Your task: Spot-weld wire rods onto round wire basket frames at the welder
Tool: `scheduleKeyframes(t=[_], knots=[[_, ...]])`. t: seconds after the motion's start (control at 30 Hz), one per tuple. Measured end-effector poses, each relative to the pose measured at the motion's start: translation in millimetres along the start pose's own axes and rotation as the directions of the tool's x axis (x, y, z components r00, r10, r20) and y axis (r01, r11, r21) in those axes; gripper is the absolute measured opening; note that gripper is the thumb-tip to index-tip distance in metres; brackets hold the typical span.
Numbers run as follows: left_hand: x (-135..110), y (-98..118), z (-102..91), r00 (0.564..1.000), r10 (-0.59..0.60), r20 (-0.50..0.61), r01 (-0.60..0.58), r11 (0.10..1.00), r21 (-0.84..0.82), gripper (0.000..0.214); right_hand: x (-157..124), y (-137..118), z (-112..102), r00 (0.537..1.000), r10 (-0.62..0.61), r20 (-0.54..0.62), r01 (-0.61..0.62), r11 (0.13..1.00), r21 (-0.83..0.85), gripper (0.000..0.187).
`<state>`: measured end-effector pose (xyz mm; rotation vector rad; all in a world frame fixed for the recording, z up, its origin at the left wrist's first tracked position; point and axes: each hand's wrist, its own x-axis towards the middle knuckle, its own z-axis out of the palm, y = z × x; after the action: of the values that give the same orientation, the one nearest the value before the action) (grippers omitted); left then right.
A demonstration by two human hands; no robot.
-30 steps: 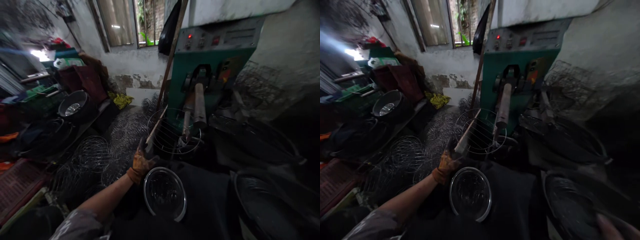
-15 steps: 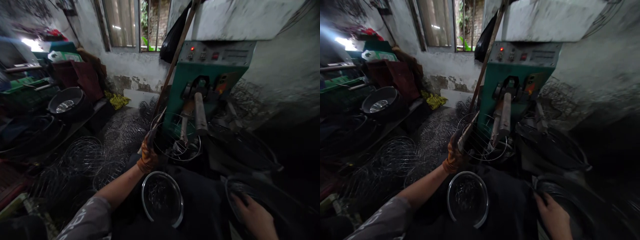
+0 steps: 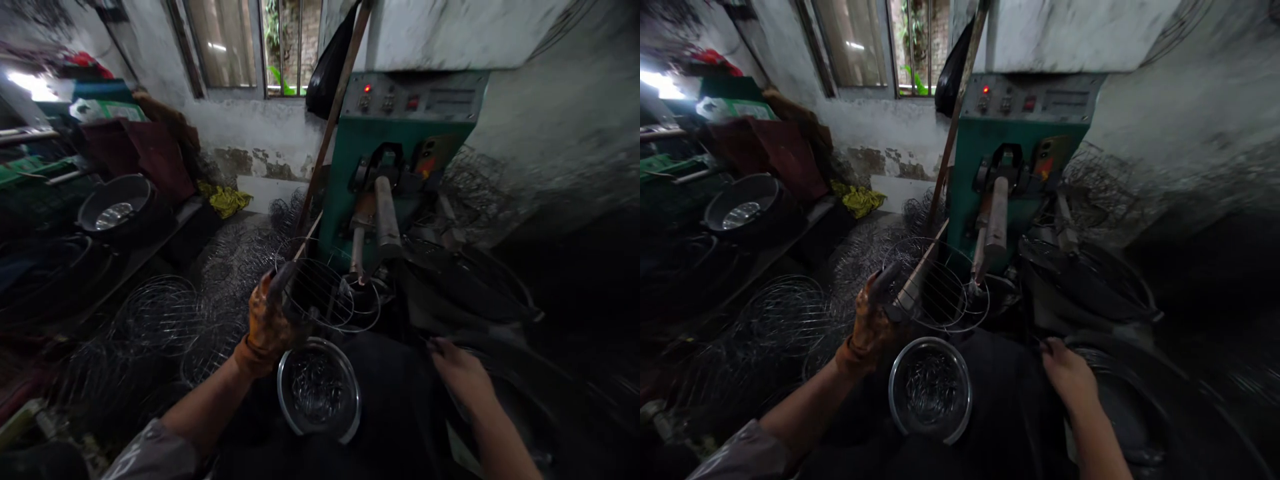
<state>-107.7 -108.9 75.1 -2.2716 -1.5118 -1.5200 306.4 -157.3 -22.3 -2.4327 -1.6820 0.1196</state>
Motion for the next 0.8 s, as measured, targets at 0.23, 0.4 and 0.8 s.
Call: scheduleKeyframes(t=[0.23,0.4,0.8], knots=[[42,35,-27.0,0.989,0.066,0.133,-0.085,0.986,0.141,0.087,1,7,13,0.991,0.035,0.133,-0.033,0.999,-0.017,0.037],[90,47,-27.8,0.969,0.076,0.237,-0.12,0.977,0.176,0.087,-5,14,16,0.991,0.048,0.128,-0.048,0.999,-0.008,0.036],[87,4,42.1,0.904,-0.102,0.416,-0.034,0.951,0.308,0.091,7,-1,7,0.99,0.131,-0.042,-0.134,0.99,-0.052,0.034]])
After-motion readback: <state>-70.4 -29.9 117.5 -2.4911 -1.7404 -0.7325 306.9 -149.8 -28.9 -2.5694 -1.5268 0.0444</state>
